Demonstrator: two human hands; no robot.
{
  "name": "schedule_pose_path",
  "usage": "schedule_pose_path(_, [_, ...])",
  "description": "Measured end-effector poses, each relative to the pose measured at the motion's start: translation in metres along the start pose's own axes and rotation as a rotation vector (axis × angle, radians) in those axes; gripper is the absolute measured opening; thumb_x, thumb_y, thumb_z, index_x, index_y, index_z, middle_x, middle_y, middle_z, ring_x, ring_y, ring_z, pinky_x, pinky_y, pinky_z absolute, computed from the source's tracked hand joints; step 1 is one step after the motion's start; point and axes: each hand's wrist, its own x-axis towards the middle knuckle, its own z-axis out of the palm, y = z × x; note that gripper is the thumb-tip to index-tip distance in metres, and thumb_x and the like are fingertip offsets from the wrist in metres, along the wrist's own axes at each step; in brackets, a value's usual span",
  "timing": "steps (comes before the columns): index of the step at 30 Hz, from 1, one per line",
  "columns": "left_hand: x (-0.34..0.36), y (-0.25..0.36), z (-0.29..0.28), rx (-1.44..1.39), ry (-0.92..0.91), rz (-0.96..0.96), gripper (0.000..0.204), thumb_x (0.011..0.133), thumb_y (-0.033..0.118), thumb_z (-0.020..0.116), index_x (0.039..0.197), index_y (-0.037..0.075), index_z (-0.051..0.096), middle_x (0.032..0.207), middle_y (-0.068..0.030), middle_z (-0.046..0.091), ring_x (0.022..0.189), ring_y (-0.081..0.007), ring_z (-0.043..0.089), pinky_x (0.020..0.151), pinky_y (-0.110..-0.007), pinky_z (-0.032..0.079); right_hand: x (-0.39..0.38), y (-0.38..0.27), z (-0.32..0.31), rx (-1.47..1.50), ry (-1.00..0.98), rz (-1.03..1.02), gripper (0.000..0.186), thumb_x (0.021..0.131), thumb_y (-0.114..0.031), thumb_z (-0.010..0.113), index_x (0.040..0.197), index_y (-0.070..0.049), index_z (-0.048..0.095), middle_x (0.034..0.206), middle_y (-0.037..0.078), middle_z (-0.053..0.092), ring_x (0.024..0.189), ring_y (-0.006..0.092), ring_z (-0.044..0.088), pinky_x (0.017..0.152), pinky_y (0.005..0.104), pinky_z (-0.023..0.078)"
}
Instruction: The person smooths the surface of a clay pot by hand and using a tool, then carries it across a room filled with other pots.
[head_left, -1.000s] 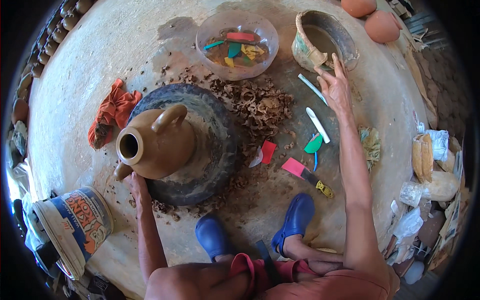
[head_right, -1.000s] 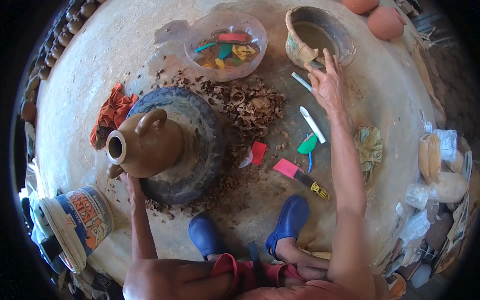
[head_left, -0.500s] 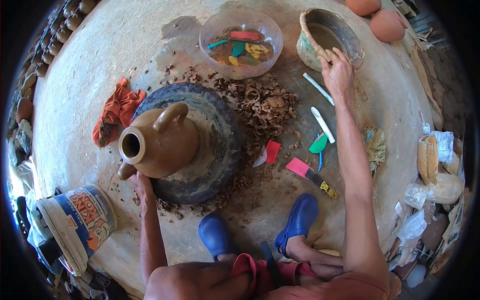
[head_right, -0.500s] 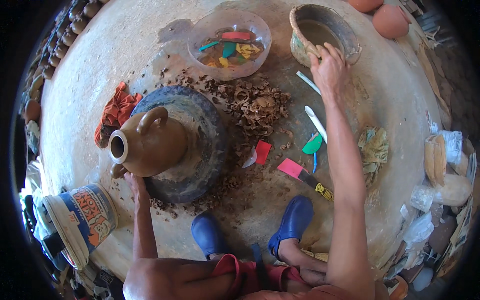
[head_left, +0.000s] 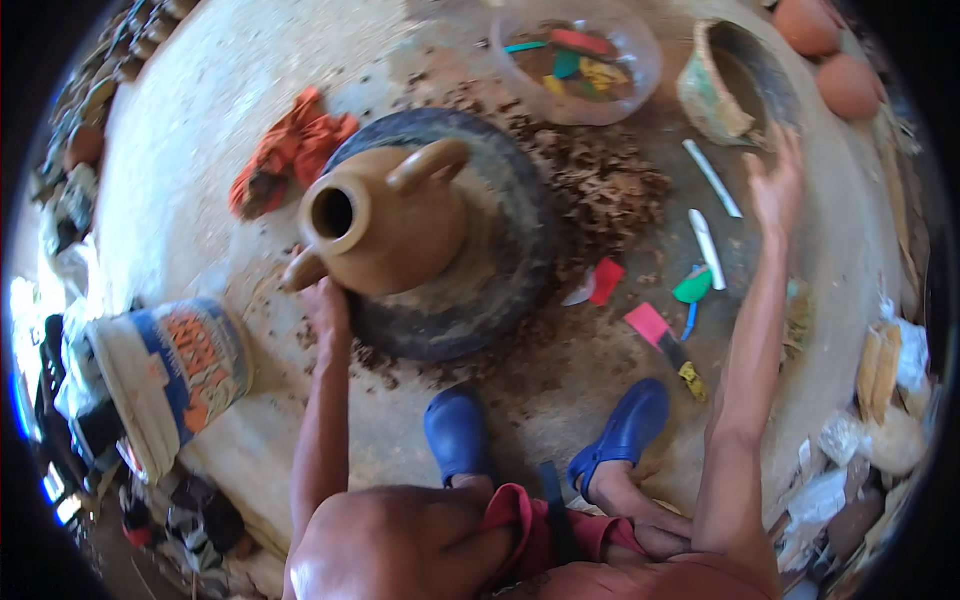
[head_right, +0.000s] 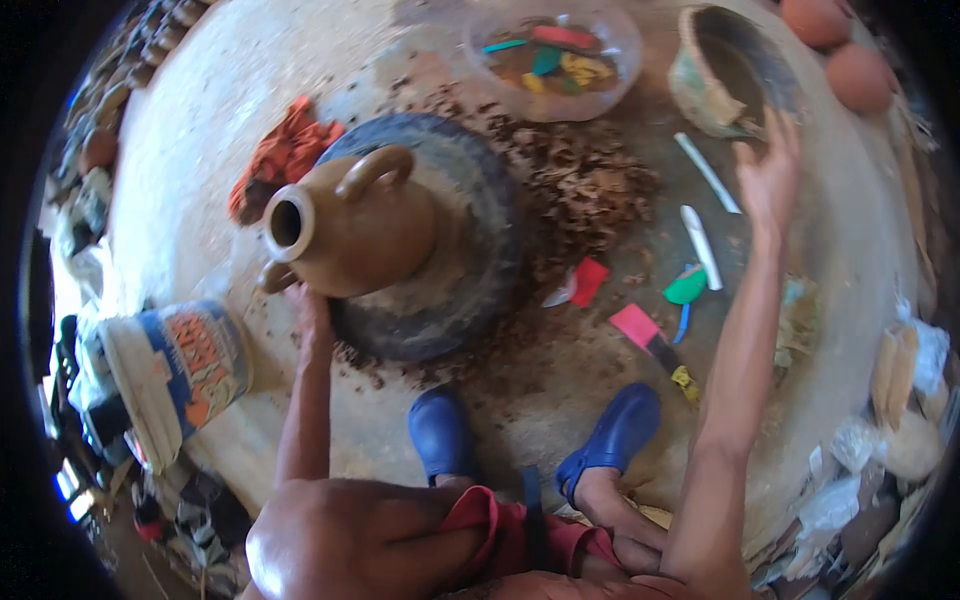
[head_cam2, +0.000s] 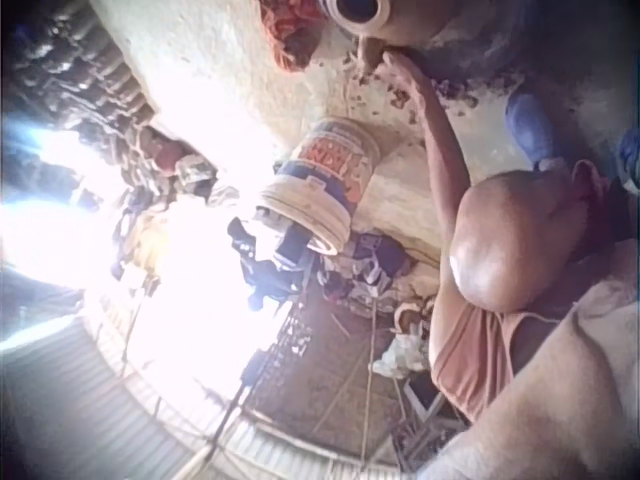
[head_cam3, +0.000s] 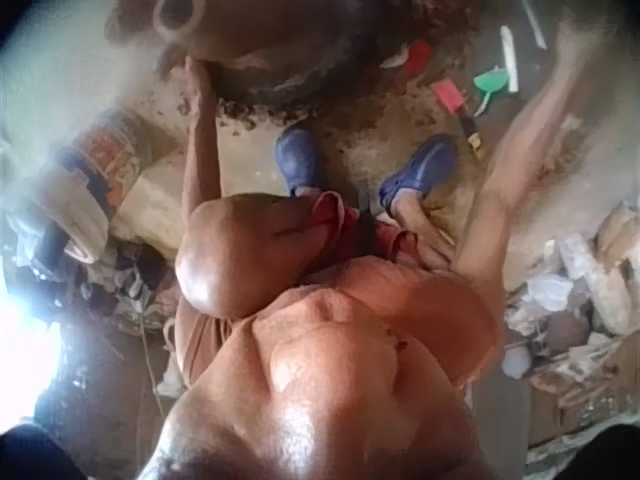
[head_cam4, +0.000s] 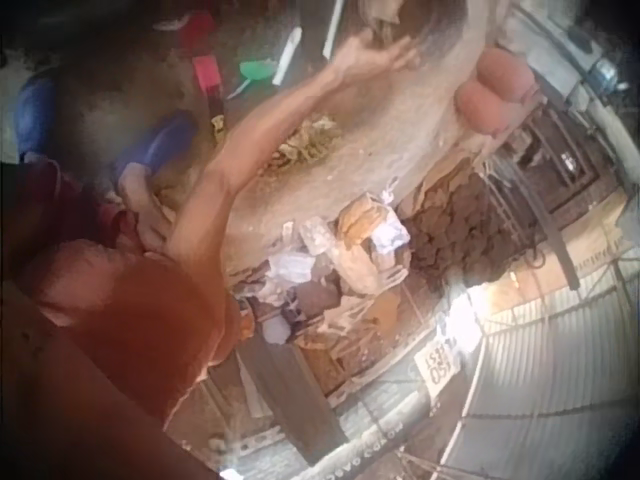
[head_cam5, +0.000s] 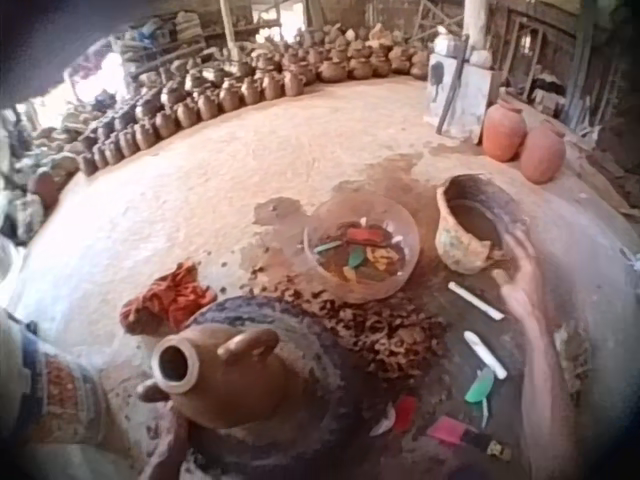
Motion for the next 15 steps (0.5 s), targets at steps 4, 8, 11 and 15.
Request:
schedule_pose_path(4, [-0.006, -0.003, 0.000, 0.096, 0.052, 0.024, 0.058, 0.096, 0.014, 0.057, 0.152, -0.003, 0.053, 0.149, -0.0205, 0.061, 0.135, -0.0311, 0.058, 0.117, -0.040, 0.040, -0.083, -0.087, -0.011, 0.286, 0.106, 0.203, 0.022, 0.099, -0.013, 0.072, 0.116, 0.001, 0.075, 0.111, 0.019, 0.075, 0.102, 0.0263, 0.074, 0.089, 0.0378, 0.057])
schedule_pose_path(8, [-0.030, 0.028, 0.006, 0.174, 0.133, -0.039, 0.048, 0.104, 0.032, 0.061, 0.135, -0.005, 0.063, 0.132, -0.0226, 0.070, 0.122, -0.0361, 0.065, 0.105, -0.045, 0.047, -0.134, -0.246, -0.007, 1.010, 0.009, 0.373, 0.006, 0.099, -0.004, 0.072, 0.105, -0.002, 0.074, 0.115, 0.009, 0.068, 0.101, 0.0199, 0.067, 0.080, 0.0304, 0.055])
schedule_pose_path(11, [-0.032, 0.041, 0.005, 0.220, 0.049, -0.119, 0.069, 0.105, 0.048, 0.063, 0.148, -0.005, 0.051, 0.142, -0.0218, 0.063, 0.131, -0.0318, 0.058, 0.113, -0.043, 0.042, -0.145, -0.292, -0.010, 0.931, -0.010, 0.144, 0.006, 0.096, -0.006, 0.079, 0.094, -0.001, 0.076, 0.095, 0.009, 0.070, 0.089, 0.0235, 0.068, 0.075, 0.0369, 0.056])
schedule_pose_path(15, [-0.038, 0.041, 0.009, 0.210, 0.052, -0.089, 0.070, 0.105, 0.050, 0.061, 0.145, -0.006, 0.054, 0.139, -0.0229, 0.065, 0.129, -0.0337, 0.060, 0.112, -0.043, 0.043, -0.139, -0.321, -0.008, 0.996, -0.127, 0.061, 0.024, 0.093, -0.001, 0.076, 0.116, -0.008, 0.078, 0.087, 0.009, 0.068, 0.083, 0.0270, 0.066, 0.074, 0.0394, 0.056])
